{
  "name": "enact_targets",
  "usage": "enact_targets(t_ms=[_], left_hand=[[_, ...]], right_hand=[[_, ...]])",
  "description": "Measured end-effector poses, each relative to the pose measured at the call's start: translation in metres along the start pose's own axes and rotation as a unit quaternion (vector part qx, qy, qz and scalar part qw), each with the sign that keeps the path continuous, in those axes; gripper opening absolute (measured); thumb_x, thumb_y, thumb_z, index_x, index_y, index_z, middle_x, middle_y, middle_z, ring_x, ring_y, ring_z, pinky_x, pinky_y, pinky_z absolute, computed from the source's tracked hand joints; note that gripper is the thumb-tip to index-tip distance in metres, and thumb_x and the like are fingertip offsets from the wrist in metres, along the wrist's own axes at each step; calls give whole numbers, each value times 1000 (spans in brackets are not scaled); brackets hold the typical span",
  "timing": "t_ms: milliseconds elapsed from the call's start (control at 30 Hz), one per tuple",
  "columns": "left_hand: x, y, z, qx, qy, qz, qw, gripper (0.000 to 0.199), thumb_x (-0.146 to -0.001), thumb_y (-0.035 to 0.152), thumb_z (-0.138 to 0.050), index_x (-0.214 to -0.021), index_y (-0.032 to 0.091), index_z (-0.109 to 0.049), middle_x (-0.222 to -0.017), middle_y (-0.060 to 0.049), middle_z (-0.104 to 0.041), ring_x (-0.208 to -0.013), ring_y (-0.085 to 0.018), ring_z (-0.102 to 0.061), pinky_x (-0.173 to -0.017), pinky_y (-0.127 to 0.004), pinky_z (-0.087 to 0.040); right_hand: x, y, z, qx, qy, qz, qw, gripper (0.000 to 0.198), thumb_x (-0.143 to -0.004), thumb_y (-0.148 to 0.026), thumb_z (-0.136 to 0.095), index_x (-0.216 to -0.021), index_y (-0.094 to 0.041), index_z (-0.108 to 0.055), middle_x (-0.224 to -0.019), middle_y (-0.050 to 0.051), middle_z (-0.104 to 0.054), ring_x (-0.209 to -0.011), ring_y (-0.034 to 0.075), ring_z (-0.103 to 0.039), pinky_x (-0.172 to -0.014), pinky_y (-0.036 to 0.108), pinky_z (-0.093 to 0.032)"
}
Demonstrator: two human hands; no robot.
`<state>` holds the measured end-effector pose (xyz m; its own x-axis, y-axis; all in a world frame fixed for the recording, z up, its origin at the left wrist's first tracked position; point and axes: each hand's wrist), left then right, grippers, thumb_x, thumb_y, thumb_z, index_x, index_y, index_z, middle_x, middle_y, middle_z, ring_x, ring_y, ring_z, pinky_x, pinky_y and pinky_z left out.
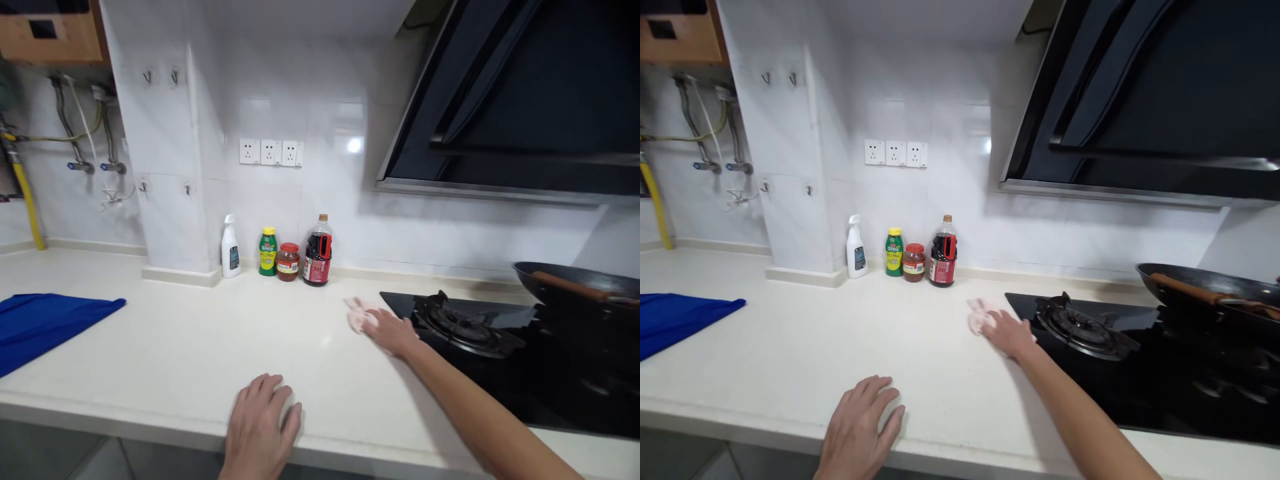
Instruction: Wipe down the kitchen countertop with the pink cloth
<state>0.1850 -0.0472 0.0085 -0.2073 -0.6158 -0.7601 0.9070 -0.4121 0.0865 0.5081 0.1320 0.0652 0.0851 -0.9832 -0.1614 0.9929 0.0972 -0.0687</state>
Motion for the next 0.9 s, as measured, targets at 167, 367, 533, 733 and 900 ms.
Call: enact_targets(t_ms=[167, 367, 533, 733, 900], left_hand=[[-1, 2, 3, 12, -29, 26, 999, 18, -93, 33, -55, -100, 24, -70, -111, -7, -73, -107, -29, -64, -86, -44, -50], [-1, 1, 5, 24, -64, 57, 996, 31, -97, 42, -50, -112, 23, -69, -121, -10, -69, -111, -29, -63, -91, -48, -51], [0, -4, 1, 10, -18, 69, 997, 43, -96, 46, -50, -128, 22, -64, -143, -15, -55, -131, -35, -50, -101, -52, -46], [1, -8, 0, 31, -15, 91, 995, 49, -99, 46, -43, -140, 23, -54, -150, -13, -50, -136, -31, -45, -105, -50, -44], [0, -6, 5, 42, -64, 111, 991, 49, -99, 50, -41, -140, 25, -54, -144, -11, -55, -133, -28, -48, -105, -49, -43]], right_hand=[[36, 33, -3, 15, 31, -47, 998, 55, -97, -46, -40, -146, -22, -47, -145, 14, -50, -135, 32, -44, -112, 55, -26], [48, -57, -14, -14, 30, -11, 999, 45, -101, -49, -35, -143, -38, -49, -155, 7, -39, -137, 32, -41, -106, 59, -32], [83, -152, -13, -78, -17, 155, 985, 46, -98, -53, -46, -144, -48, -45, -162, 2, -27, -144, 34, -30, -109, 61, -26], [130, -168, -7, -134, -32, 290, 947, 51, -94, -41, -52, -145, -43, -45, -161, 3, -30, -143, 30, -32, -111, 59, -25], [126, -78, -4, -104, -4, 125, 987, 46, -97, -46, -45, -141, -36, -52, -156, 4, -40, -141, 28, -37, -110, 55, -30]])
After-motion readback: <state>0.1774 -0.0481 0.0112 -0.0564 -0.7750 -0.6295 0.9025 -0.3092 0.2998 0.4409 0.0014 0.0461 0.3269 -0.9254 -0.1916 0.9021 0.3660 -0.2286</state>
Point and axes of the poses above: each hand's wrist, its own x-axis away from the middle knuckle, its own z-axis out of the back of the hand, y = z × x
